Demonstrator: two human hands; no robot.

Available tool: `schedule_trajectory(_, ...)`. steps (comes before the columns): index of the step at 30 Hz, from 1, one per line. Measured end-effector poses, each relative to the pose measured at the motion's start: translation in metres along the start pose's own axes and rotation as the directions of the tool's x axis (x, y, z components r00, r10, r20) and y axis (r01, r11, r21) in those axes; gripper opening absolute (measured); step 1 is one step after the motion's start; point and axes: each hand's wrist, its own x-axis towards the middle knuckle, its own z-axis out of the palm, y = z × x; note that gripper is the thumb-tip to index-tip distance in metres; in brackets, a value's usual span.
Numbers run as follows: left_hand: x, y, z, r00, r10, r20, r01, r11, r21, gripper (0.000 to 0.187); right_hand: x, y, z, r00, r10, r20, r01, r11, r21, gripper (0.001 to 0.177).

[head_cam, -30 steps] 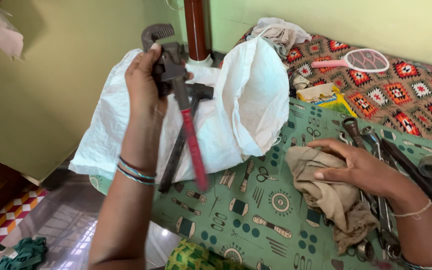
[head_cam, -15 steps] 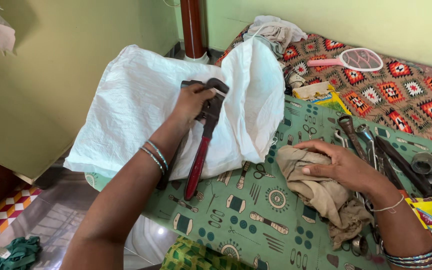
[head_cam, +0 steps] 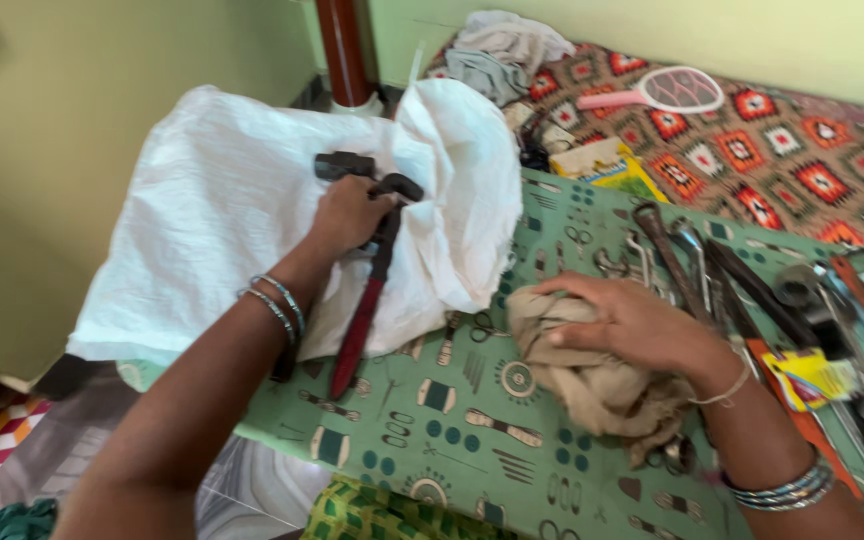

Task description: The person unpacks various tools from a white cloth bag onto a table. They remove wrenches, pliers, a hammer, and a pipe wrench, placing them on the table. The person then uses a cloth to wipe the hammer and the pipe wrench before setting them down.

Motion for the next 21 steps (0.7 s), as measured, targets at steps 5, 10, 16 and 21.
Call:
schedule_trajectory(5,-0.008,0.028,-0.015,0.988,0.153,-0.027,-0.127,0.897,0.423,0.035,-0.012,-0.023,0.009,0.98,-0.141,0.139,0.155,0.984,-0.093,0.057)
schedule_trajectory(10,-0.019,0.089,-0.041,0.942,0.31,-0.127,-0.25,0.904,0.348,0.024,-0.021,-0.02,-0.001,0.963,-0.206,0.176,0.196,0.978,0.072,0.047)
schedule_trajectory(16,-0.047,0.179,-0.024,0.806,0.561,-0.192,-0.566,0.824,0.032,0.023,-0.021,0.042,-0.051,0.956,0.103,-0.274,-0.097,0.995,0.036,0.029)
schedule_trajectory(21,-0.073,0.221,0.029,0.847,0.525,0.087,-0.493,0.836,-0.239,0.027,-0.039,0.081,-0.074,0.79,0.506,-0.346,-0.598,0.759,-0.257,0.033)
